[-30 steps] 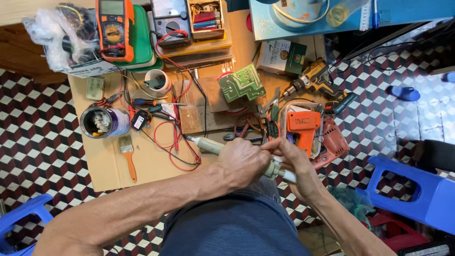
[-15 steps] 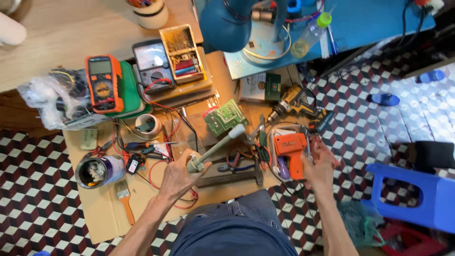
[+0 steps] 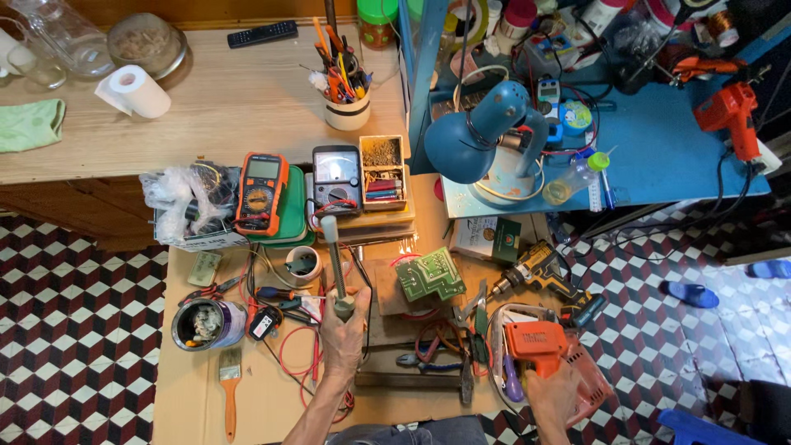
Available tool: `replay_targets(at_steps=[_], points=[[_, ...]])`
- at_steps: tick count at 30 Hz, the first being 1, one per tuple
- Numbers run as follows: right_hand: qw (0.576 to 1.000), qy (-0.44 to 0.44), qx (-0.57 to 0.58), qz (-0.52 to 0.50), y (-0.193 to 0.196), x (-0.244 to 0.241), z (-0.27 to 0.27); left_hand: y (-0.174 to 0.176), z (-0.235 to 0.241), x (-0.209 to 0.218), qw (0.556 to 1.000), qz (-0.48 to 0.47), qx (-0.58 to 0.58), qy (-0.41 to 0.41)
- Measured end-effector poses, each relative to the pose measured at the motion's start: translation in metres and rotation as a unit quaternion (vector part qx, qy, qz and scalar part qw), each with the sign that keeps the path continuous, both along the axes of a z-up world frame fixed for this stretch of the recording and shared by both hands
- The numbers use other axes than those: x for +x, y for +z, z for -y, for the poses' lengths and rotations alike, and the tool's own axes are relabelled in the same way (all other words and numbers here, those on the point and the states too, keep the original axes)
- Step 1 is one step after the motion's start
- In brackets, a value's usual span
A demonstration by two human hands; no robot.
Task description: The person uses a heat gun and a soldering iron to work on a green circuit board. They repeatedly heat specific areas, inspect the board, and use a metal tool to adjust components. The person also handles a soldering iron and a desoldering pump during the process.
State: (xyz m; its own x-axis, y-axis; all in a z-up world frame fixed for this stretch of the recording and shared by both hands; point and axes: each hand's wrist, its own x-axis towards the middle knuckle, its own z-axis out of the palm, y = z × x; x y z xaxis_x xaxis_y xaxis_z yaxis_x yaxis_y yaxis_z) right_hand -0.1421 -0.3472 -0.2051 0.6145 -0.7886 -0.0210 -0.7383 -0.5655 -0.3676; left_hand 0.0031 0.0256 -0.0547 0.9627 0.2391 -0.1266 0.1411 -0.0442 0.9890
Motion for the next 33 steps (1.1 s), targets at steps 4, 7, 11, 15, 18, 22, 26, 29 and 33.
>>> replay_targets(at_steps=[4, 7, 11, 15, 18, 22, 26, 29, 33], points=[[0.959, -0.016, 0.218, 0.18, 0.049, -0.014, 0.012, -0.006, -0.015, -0.001, 0.999, -0.001, 0.011, 0.034], [0.89, 0.037, 0.379, 0.25, 0.087, 0.013, -0.008, -0.005, -0.026, -0.007, 0.998, 0.002, 0.003, 0.063], [0.843, 0.202, 0.415, 0.276, 0.129, 0.059, -0.088, 0.001, -0.021, -0.024, 0.993, -0.028, -0.05, 0.104], [0.804, 0.238, 0.494, 0.231, 0.177, 0.132, -0.176, 0.005, -0.014, -0.038, 0.989, -0.018, -0.048, 0.138], [0.718, 0.173, 0.595, 0.318, 0.205, 0.185, -0.221, 0.004, -0.014, -0.044, 0.984, -0.049, -0.1, 0.141], [0.753, 0.159, 0.546, 0.331, 0.207, 0.24, -0.239, -0.001, -0.025, -0.04, 0.977, -0.12, -0.115, 0.137], [0.775, 0.116, 0.545, 0.298, 0.178, 0.245, -0.241, -0.008, -0.044, -0.031, 0.99, -0.1, -0.065, 0.079], [0.812, 0.109, 0.516, 0.25, 0.16, 0.196, -0.232, -0.018, -0.058, -0.02, 0.991, -0.127, -0.03, 0.02], [0.864, 0.362, 0.185, 0.298, 0.175, 0.164, -0.243, -0.021, -0.068, 0.008, 0.993, -0.113, -0.017, -0.018]])
